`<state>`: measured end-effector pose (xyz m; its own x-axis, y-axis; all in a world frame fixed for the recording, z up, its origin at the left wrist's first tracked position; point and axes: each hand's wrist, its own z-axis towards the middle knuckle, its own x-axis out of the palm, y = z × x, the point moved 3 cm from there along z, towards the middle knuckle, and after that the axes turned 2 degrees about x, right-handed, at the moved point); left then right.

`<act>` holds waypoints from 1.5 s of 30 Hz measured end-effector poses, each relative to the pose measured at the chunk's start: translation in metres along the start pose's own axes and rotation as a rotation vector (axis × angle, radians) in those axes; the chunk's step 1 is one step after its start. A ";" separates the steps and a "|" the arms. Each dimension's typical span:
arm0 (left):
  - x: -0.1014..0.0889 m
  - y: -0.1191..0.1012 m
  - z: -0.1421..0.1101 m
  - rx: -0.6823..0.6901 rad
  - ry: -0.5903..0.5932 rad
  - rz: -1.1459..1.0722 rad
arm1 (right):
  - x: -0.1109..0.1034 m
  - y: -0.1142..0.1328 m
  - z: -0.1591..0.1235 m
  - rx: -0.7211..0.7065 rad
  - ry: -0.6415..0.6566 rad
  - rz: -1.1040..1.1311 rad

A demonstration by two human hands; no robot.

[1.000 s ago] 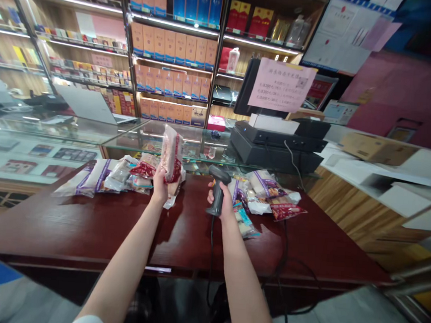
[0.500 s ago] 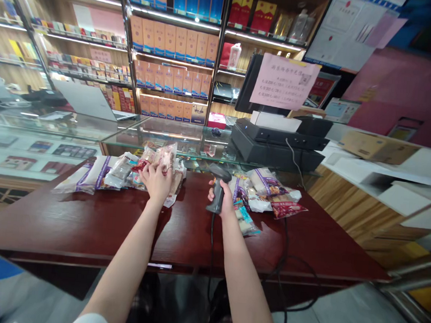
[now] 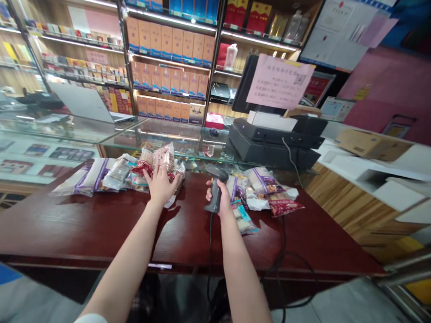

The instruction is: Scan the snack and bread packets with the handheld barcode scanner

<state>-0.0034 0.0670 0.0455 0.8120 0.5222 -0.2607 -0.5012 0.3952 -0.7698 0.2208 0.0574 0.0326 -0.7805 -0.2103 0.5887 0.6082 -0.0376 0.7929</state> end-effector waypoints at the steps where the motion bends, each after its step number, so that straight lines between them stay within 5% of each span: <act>1: 0.000 0.000 0.001 0.017 0.008 0.030 | 0.000 0.000 0.001 -0.004 0.003 -0.007; 8: 0.000 -0.006 -0.001 0.159 0.002 0.154 | -0.001 0.030 -0.008 -0.078 -0.062 -0.125; 11: 0.004 -0.019 -0.008 0.214 -0.018 0.079 | -0.015 0.052 -0.025 -0.082 -0.124 -0.224; 14: 0.018 -0.034 -0.019 0.308 0.089 0.019 | -0.038 0.064 -0.046 -0.051 -0.180 -0.284; 17: 0.035 -0.041 -0.031 0.366 0.230 -0.020 | -0.062 0.064 -0.059 -0.028 -0.243 -0.251; 22: 0.046 -0.032 -0.035 0.371 0.275 -0.016 | -0.085 0.049 -0.052 0.044 -0.281 -0.129; 27: 0.056 -0.020 -0.036 0.464 0.347 0.173 | -0.077 0.029 -0.026 0.040 -0.296 -0.133; 30: 0.071 -0.013 -0.046 0.485 0.510 0.158 | -0.061 0.015 -0.008 0.041 -0.303 -0.157; 37: 0.085 -0.007 -0.065 0.426 0.808 0.176 | -0.045 0.025 0.011 0.096 -0.053 -0.074; 41: 0.084 -0.015 -0.063 0.423 0.816 0.310 | -0.067 0.045 0.003 0.083 -0.037 -0.036; 45: 0.080 -0.017 -0.054 0.342 0.657 0.443 | -0.080 0.050 -0.002 0.055 -0.165 -0.004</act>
<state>0.0858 0.0614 0.0060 0.4763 0.1807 -0.8605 -0.7892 0.5193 -0.3278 0.3141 0.0699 0.0248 -0.7991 -0.0464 0.5995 0.5994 0.0163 0.8003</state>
